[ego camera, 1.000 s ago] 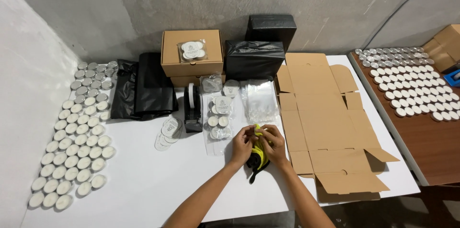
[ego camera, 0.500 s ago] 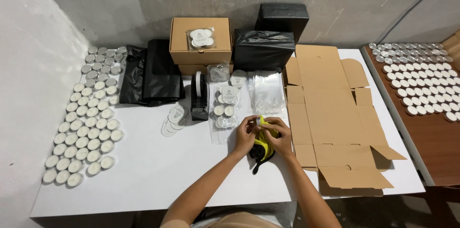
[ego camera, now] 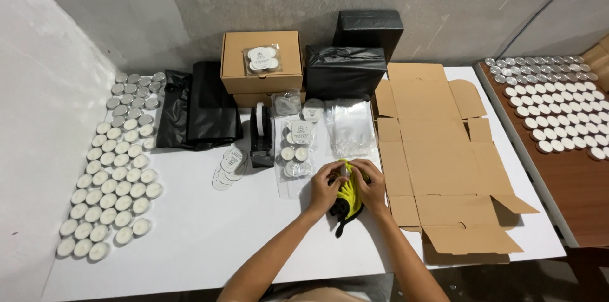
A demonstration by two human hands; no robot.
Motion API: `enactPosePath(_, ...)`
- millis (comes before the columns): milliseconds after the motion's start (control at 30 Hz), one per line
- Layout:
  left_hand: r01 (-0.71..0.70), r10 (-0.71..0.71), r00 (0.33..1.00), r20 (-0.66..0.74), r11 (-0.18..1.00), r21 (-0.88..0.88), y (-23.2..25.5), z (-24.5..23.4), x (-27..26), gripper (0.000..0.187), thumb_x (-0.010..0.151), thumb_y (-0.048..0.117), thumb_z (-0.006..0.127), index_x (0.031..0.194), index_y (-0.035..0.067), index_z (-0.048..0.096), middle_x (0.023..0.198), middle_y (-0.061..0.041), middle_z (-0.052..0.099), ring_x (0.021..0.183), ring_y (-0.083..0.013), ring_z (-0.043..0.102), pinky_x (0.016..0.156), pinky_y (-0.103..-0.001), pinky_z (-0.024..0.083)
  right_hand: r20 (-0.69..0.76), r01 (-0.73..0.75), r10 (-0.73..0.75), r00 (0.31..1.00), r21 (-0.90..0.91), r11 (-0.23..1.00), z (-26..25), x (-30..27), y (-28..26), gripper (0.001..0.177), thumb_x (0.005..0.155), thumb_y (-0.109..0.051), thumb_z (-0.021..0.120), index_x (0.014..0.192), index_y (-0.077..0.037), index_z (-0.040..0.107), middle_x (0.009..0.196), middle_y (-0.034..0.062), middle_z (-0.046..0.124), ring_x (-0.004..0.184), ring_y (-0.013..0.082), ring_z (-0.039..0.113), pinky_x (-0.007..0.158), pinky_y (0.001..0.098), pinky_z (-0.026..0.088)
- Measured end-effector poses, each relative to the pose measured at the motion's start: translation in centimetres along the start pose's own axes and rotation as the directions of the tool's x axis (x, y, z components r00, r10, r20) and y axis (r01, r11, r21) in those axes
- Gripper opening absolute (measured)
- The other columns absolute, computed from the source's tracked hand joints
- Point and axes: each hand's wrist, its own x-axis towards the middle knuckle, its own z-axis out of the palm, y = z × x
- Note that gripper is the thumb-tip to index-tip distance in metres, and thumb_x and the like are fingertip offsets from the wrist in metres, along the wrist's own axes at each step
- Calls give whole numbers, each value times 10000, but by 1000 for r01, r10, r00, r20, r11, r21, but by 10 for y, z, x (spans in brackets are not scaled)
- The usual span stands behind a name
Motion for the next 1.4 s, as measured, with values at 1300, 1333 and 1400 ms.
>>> enactPosePath(1300,22,-18,999,39,995,-102,5,-2,4,355,918,74,759,1260,30,674,1136,-97,681,1034,-173,697,879,-324,612,7,18,-17,1000,-86,996,2,-5,3,181,926,34,670,1047,-35,784,962,98,773,912,277,748,814,396,581)
enactPosePath(1333,24,-20,999,39,994,-102,2,-2,5,355,918,74,759,1260,30,674,1136,-97,681,1034,-173,697,879,-324,612,7,16,-15,1000,-86,996,2,-4,4,181,926,34,670,1047,-35,784,962,98,773,912,277,748,814,396,581)
enactPosePath(1400,-4,6,1000,23,996,-94,-4,-2,5,319,935,25,728,1250,10,680,1154,-125,681,1036,-210,703,865,-329,614,-4,107,-108,994,-92,990,3,-4,5,174,894,61,692,1003,-25,798,936,92,765,890,267,748,797,367,595)
